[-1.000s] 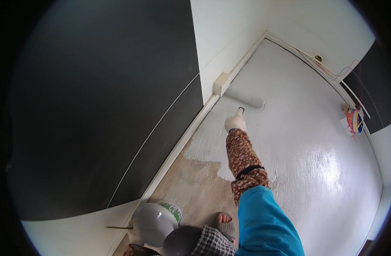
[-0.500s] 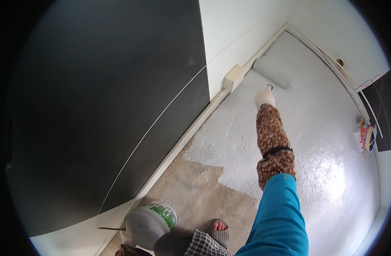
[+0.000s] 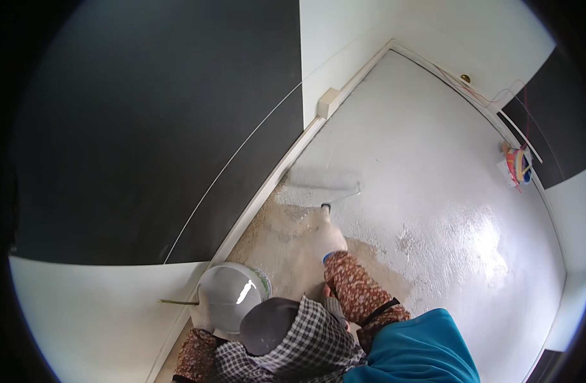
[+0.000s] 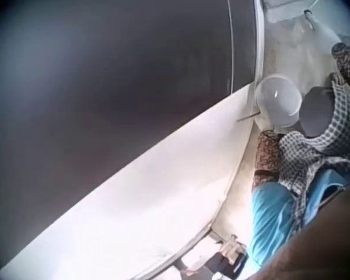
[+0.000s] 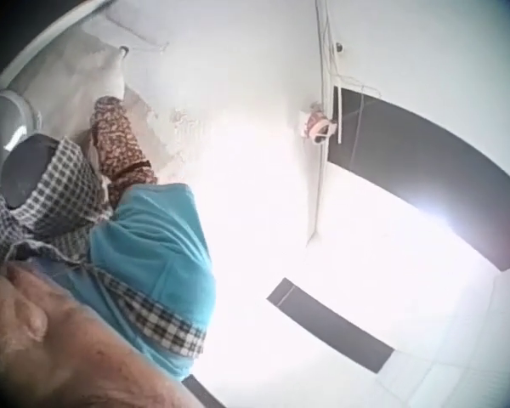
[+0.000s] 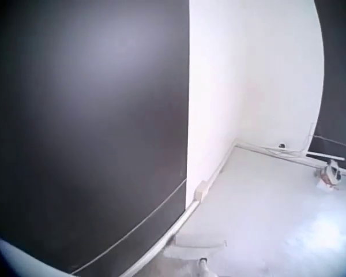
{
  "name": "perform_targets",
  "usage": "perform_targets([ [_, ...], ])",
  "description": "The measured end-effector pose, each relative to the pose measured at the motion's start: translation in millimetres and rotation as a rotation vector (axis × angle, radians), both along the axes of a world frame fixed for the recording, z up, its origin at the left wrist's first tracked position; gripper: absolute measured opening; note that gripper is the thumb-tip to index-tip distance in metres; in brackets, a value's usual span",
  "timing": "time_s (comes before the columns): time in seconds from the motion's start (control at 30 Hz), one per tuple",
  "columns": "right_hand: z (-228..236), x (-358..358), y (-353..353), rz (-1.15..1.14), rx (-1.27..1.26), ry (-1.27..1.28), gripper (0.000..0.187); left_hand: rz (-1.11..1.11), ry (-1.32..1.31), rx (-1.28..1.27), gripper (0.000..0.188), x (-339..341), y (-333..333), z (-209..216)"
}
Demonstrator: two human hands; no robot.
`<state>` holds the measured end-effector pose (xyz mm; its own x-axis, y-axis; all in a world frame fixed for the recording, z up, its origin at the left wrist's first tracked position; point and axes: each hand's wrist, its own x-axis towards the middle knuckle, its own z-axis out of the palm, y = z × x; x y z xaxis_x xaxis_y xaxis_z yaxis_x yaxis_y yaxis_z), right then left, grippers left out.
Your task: The person is painting a floor using a paint roller and a bucket of white paint.
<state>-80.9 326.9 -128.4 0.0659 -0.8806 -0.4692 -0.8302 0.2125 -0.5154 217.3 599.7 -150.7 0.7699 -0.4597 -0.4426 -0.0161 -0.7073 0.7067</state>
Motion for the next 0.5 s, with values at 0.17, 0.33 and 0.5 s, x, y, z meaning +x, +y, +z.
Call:
perform_targets([
  [0.17, 12.2, -20.2, 74.9, 0.002, 0.082, -0.060, 0.069, -0.092, -0.007, -0.096, 0.061, -4.4, -4.3, 7.7],
  [0.33, 14.5, -37.4, 62.0, -0.086, 0.178, -0.093, 0.068, -0.029, -0.006, 0.126, 0.077, -1.6, -0.4, 2.9],
  [0.5, -8.3, -49.1, -45.5, -0.159, 0.013, -0.039, 0.067, -0.011, 0.031, 0.042, 0.054, 9.2, 3.7, -13.5],
])
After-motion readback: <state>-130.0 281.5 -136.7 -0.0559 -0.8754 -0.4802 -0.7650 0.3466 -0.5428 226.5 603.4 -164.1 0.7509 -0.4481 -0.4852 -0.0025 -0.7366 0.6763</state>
